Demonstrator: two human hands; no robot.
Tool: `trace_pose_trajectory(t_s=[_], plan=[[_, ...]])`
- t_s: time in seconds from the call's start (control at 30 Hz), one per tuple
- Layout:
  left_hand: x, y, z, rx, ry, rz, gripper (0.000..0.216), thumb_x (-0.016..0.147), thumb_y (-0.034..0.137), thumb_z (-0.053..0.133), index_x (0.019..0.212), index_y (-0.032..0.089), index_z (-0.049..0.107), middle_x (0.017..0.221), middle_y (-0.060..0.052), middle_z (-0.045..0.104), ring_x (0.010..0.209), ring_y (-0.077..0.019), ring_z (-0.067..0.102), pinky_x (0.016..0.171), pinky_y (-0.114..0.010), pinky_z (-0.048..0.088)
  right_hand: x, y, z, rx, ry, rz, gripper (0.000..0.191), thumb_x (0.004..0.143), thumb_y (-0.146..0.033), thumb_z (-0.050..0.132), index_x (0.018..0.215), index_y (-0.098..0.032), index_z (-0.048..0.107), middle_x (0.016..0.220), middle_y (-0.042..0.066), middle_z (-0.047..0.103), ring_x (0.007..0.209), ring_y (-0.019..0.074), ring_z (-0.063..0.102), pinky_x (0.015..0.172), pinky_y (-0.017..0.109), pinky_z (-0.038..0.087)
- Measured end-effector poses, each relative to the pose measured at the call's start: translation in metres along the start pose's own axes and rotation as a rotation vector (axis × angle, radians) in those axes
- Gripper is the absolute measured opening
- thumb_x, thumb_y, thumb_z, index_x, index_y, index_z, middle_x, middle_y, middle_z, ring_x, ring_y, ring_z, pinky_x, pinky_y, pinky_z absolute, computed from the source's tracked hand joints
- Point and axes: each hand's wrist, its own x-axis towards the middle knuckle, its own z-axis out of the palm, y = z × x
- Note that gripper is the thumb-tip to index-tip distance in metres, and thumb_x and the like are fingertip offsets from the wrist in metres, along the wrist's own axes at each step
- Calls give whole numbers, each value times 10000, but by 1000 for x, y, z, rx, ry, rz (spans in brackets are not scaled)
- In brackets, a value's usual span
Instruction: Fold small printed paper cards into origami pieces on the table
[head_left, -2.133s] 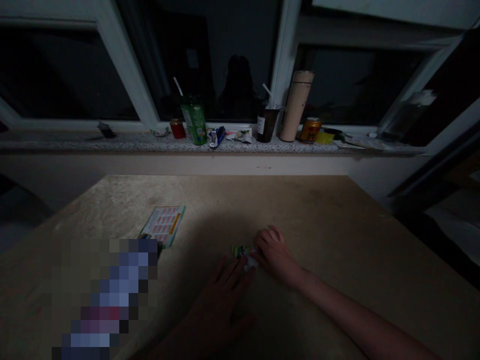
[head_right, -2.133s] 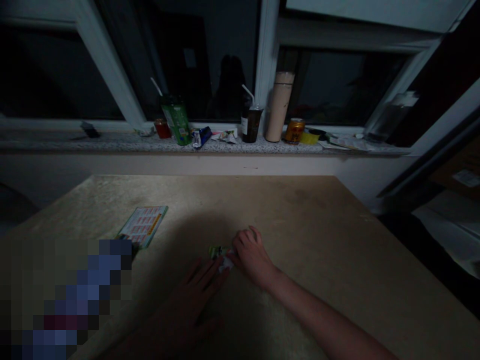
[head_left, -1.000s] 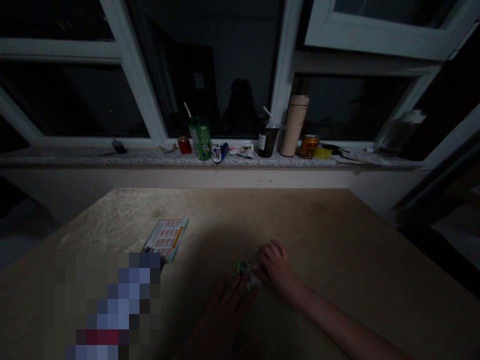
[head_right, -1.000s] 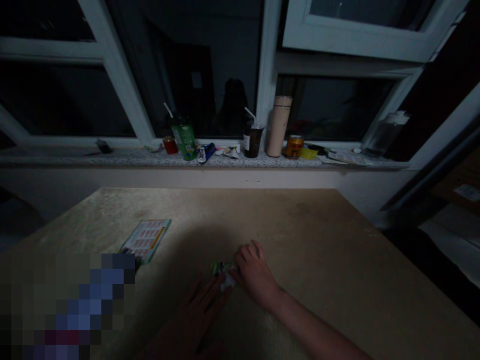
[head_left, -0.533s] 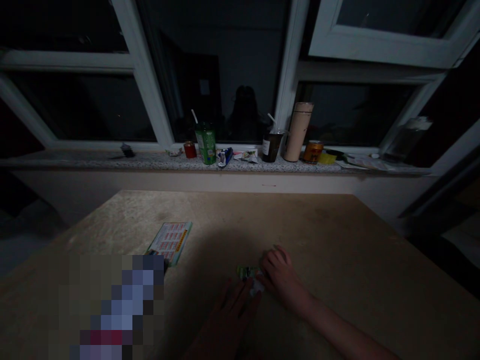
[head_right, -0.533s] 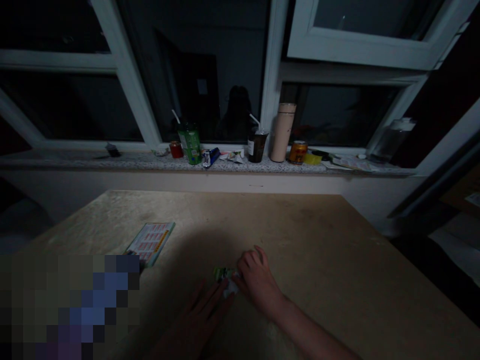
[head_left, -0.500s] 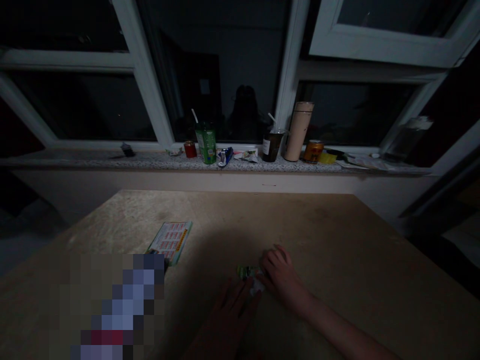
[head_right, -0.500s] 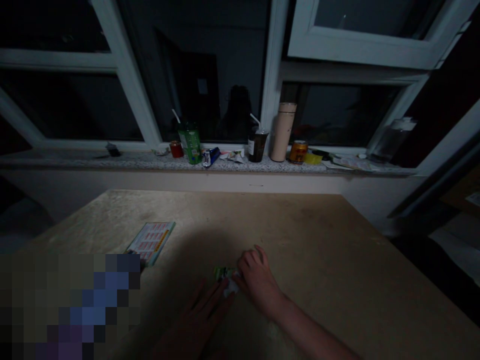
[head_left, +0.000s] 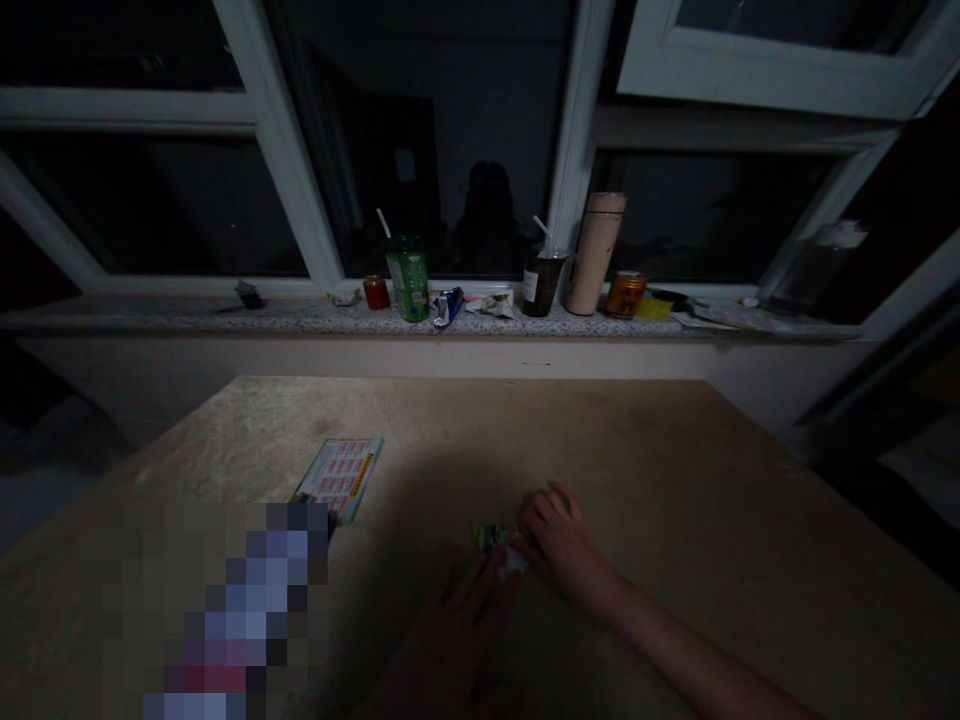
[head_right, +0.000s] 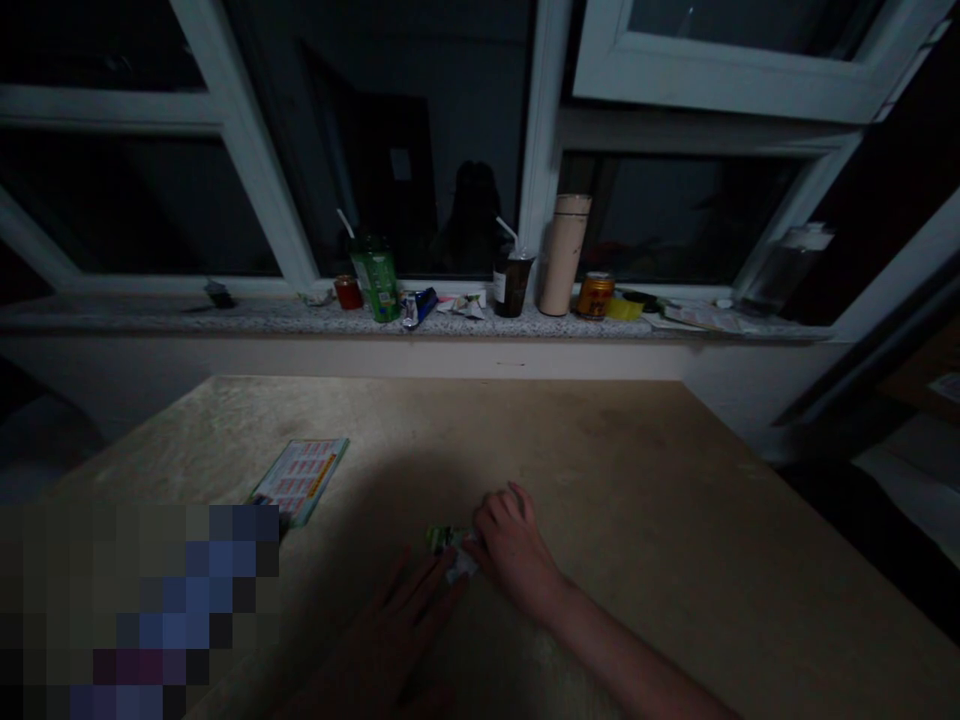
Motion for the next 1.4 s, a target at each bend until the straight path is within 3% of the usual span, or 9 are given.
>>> trace_pose_trajectory(t_s=[0.53, 0.87, 1.13, 1.3, 1.4], plan=[[0, -6, 11, -54, 33, 56, 830, 831, 524, 529, 1468, 272, 61, 1527, -40, 132, 1389, -316, 102, 1103, -581, 49, -1, 0, -1, -4, 4, 16, 153, 831, -273, 616, 949, -197, 555, 951, 51, 550, 951, 223, 512, 1029, 493, 307], [1, -4, 9, -49, 0, 30, 796, 842, 567, 482, 1468, 255, 103, 1528, -40, 137, 1394, -296, 86, 1108, -567, 30, 0, -1, -2, 4, -5, 28, 149, 822, -276, 630, 927, -195, 561, 950, 52, 556, 954, 227, 514, 1030, 490, 300], [-1, 0, 5, -42, 15, 6, 825, 817, 475, 554, 1469, 250, 101, 1534, -36, 118, 1396, -288, 88, 1113, -552, 46, 0, -1, -2, 16, 17, 15, 131, 835, -275, 610, 934, -206, 558, 943, 46, 560, 945, 220, 526, 1020, 497, 313], [-1, -2, 8, -39, 50, 17, 839, 802, 480, 571, 1468, 262, 111, 1533, -35, 137, 1391, -304, 109, 1111, -556, 61, -1, -3, -16, 80, 24, -25, 64, 892, -249, 529, 886, -205, 576, 915, 31, 608, 947, 192, 562, 1054, 499, 273], [0, -2, 10, -35, 78, -3, 844, 806, 478, 569, 1469, 273, 88, 1534, -21, 143, 1389, -292, 131, 1119, -536, 64, -5, -5, -29, 137, 4, -86, 140, 907, -244, 504, 1014, -228, 594, 1011, 33, 639, 1051, 193, 550, 1078, 512, 233]])
